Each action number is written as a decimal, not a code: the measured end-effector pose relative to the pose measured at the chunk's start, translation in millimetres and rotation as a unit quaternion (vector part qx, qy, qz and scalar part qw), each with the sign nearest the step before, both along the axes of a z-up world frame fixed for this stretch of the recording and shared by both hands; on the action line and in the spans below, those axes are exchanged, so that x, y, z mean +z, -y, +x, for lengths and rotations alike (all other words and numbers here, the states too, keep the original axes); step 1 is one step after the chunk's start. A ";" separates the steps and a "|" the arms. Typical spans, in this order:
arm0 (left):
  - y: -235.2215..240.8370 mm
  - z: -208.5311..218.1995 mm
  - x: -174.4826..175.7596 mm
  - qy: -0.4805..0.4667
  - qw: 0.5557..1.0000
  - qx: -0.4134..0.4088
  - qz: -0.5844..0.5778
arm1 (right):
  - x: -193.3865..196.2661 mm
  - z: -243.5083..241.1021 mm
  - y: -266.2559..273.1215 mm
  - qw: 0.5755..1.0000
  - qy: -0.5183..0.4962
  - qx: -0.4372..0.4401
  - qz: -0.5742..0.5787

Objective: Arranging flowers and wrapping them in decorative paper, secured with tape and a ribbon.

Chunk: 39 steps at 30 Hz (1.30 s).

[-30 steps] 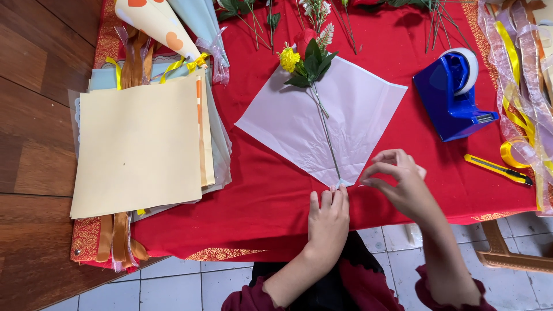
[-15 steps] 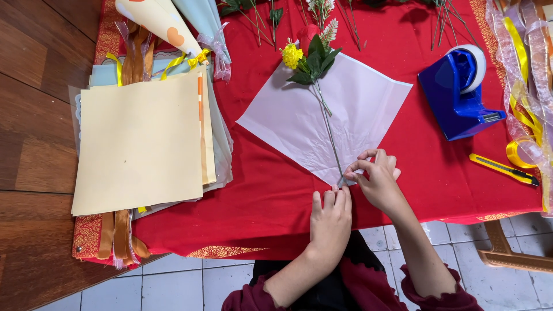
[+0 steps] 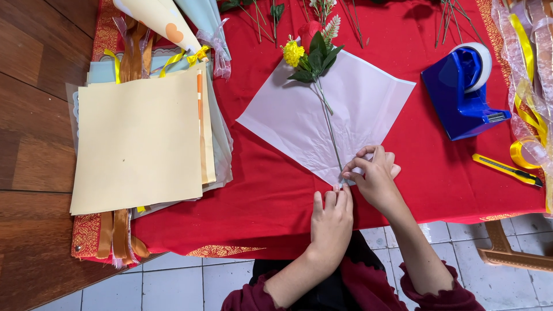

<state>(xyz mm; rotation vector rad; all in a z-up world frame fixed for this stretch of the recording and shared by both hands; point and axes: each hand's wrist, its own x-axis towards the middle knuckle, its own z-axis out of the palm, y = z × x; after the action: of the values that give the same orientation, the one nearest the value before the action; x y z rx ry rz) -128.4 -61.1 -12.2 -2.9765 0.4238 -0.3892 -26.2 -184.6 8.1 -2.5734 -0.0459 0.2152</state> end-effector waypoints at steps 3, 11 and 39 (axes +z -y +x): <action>-0.6 0.0 4.8 -0.004 1.000 0.000 0.004 | 2.4 -1.3 -0.8 1.000 0.015 0.015 -0.018; 1.3 1.6 6.5 -0.013 1.000 -0.005 0.006 | -1.0 -4.9 -2.7 0.992 0.109 0.051 -0.020; 2.2 2.6 6.2 -0.022 1.000 -0.013 0.003 | -10.4 -29.2 -1.1 0.935 0.341 0.067 -0.070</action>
<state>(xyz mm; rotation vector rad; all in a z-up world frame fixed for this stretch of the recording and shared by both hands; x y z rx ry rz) -125.8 -63.3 -6.0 -2.9806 0.4683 -0.3247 -55.4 -183.5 -2.3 -2.6595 -0.4768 -0.6567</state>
